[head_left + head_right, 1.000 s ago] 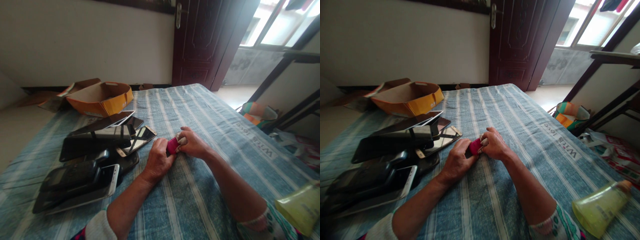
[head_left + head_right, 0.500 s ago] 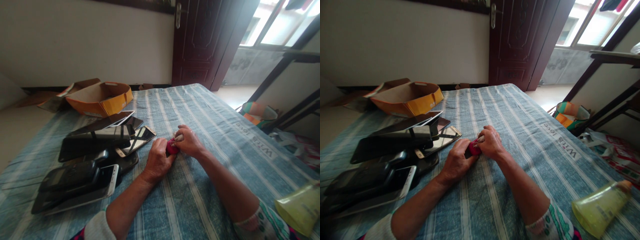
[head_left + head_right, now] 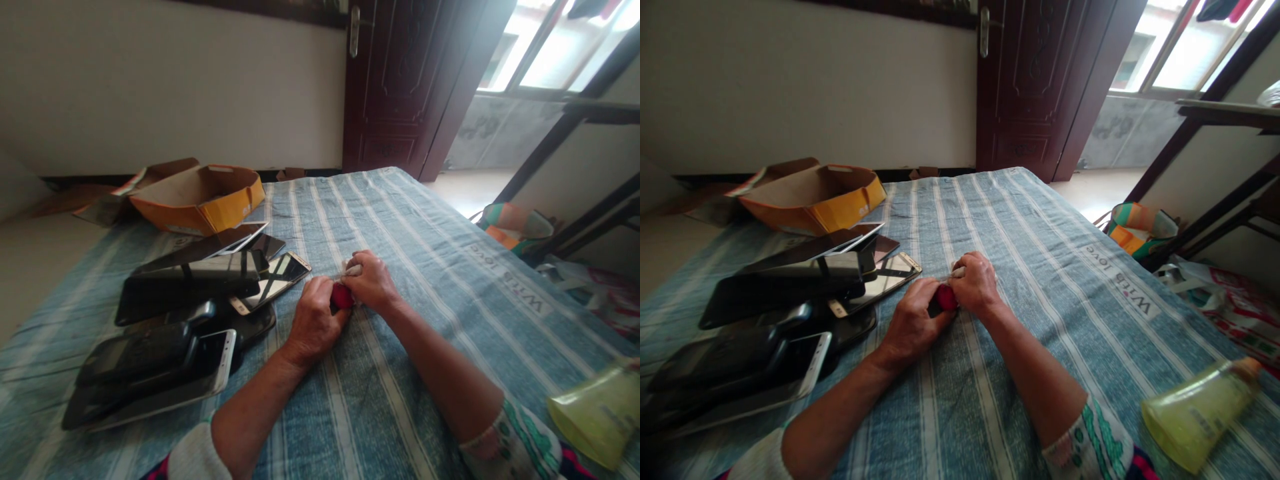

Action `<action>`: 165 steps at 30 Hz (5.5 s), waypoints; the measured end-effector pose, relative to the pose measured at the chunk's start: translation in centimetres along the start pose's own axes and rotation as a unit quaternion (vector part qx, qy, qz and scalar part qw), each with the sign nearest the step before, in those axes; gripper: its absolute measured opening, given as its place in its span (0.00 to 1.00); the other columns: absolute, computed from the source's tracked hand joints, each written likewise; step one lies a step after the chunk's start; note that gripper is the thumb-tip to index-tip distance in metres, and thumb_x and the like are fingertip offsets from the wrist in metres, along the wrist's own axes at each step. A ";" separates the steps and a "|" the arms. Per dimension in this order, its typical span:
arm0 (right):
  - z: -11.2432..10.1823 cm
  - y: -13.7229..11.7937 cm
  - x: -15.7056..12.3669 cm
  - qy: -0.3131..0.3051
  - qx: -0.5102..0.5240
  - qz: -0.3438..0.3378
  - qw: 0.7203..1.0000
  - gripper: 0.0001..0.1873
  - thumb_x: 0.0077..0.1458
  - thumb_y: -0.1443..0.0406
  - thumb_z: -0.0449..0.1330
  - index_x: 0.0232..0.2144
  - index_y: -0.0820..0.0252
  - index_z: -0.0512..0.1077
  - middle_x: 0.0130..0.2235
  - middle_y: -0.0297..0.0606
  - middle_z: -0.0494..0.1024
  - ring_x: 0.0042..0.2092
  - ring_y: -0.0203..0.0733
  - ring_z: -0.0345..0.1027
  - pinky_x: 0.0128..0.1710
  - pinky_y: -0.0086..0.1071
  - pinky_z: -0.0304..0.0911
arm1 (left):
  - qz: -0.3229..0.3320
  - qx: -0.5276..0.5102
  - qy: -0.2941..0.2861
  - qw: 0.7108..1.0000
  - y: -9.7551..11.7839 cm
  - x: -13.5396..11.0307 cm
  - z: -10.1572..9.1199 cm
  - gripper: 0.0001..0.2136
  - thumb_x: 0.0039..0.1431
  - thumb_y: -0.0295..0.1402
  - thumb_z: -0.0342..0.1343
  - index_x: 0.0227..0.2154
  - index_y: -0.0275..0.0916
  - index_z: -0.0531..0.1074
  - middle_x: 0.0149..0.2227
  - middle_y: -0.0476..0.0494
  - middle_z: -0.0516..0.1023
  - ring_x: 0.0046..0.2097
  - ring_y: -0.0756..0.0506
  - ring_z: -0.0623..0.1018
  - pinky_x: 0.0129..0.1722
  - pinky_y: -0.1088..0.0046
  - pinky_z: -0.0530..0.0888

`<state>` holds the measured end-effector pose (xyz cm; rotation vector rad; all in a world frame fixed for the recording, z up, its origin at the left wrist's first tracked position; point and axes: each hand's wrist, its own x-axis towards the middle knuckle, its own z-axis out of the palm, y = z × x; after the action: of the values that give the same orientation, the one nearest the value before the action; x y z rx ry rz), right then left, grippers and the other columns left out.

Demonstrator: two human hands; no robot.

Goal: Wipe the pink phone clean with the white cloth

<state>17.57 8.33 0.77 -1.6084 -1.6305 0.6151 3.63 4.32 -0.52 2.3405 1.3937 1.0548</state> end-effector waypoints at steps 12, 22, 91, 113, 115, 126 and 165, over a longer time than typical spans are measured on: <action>-1.8 1.0 -0.4 -0.101 -0.008 -0.013 0.995 0.10 0.37 0.69 0.67 0.27 0.57 0.73 0.43 0.34 0.70 0.45 0.43 0.68 0.45 0.36 0.65 | -0.024 -0.003 -0.025 0.999 0.1 0.2 -0.4 0.06 0.52 0.31 0.58 0.28 0.40 0.65 0.32 0.45 0.70 0.37 0.43 0.71 0.37 0.66 0.71; -3.4 1.6 -0.5 -0.166 -0.001 -0.052 0.985 0.14 0.34 0.73 0.63 0.29 0.58 0.74 0.53 0.39 0.68 0.54 0.49 0.65 0.51 0.37 0.63 | -0.042 -0.005 -0.035 0.998 0.0 0.3 -0.5 0.07 0.50 0.29 0.59 0.29 0.39 0.66 0.32 0.46 0.70 0.36 0.44 0.71 0.36 0.67 0.70; -2.1 2.9 -4.5 0.158 0.118 -0.133 0.971 0.06 0.56 0.65 0.58 0.36 0.57 0.75 0.36 0.37 0.77 0.39 0.40 0.72 0.41 0.33 0.67 | -0.042 -0.003 -0.034 0.999 -0.1 0.2 -0.1 0.09 0.48 0.28 0.61 0.30 0.38 0.65 0.33 0.44 0.70 0.39 0.42 0.71 0.40 0.64 0.71; -2.5 4.4 -4.5 0.112 -0.165 -0.157 0.967 0.18 0.53 0.71 0.54 0.47 0.57 0.71 0.41 0.42 0.76 0.43 0.47 0.70 0.43 0.37 0.66 | -0.047 -0.009 -0.028 0.998 -0.1 0.2 -0.1 0.11 0.47 0.27 0.61 0.29 0.40 0.63 0.33 0.46 0.69 0.38 0.43 0.70 0.39 0.65 0.70; -2.6 4.5 -4.3 0.135 -0.107 -0.162 0.972 0.16 0.54 0.70 0.54 0.46 0.57 0.71 0.42 0.42 0.77 0.43 0.46 0.71 0.43 0.37 0.67 | -0.047 -0.010 -0.026 0.999 -0.1 0.1 -0.1 0.10 0.47 0.27 0.61 0.29 0.40 0.63 0.33 0.45 0.68 0.38 0.43 0.70 0.39 0.65 0.70; -1.6 1.8 -3.3 0.179 0.086 -0.157 0.967 0.08 0.55 0.64 0.58 0.37 0.57 0.77 0.41 0.41 0.78 0.45 0.43 0.73 0.48 0.36 0.67 | -0.025 -0.002 0.004 1.000 -0.2 -0.1 -0.3 0.10 0.46 0.25 0.59 0.29 0.40 0.63 0.33 0.46 0.69 0.38 0.43 0.71 0.39 0.66 0.71; -1.4 2.9 -4.3 0.093 -0.150 -0.227 0.958 0.18 0.52 0.76 0.50 0.33 0.55 0.77 0.42 0.40 0.75 0.46 0.44 0.67 0.47 0.33 0.65 | -0.033 -0.003 -0.012 0.999 -0.3 -0.1 -0.6 0.08 0.48 0.25 0.58 0.31 0.39 0.65 0.34 0.44 0.70 0.38 0.42 0.72 0.39 0.65 0.72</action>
<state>20.16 4.18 -1.33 -1.3692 -1.9270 -0.0227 2.99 4.33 -0.29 2.2796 1.4455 1.0072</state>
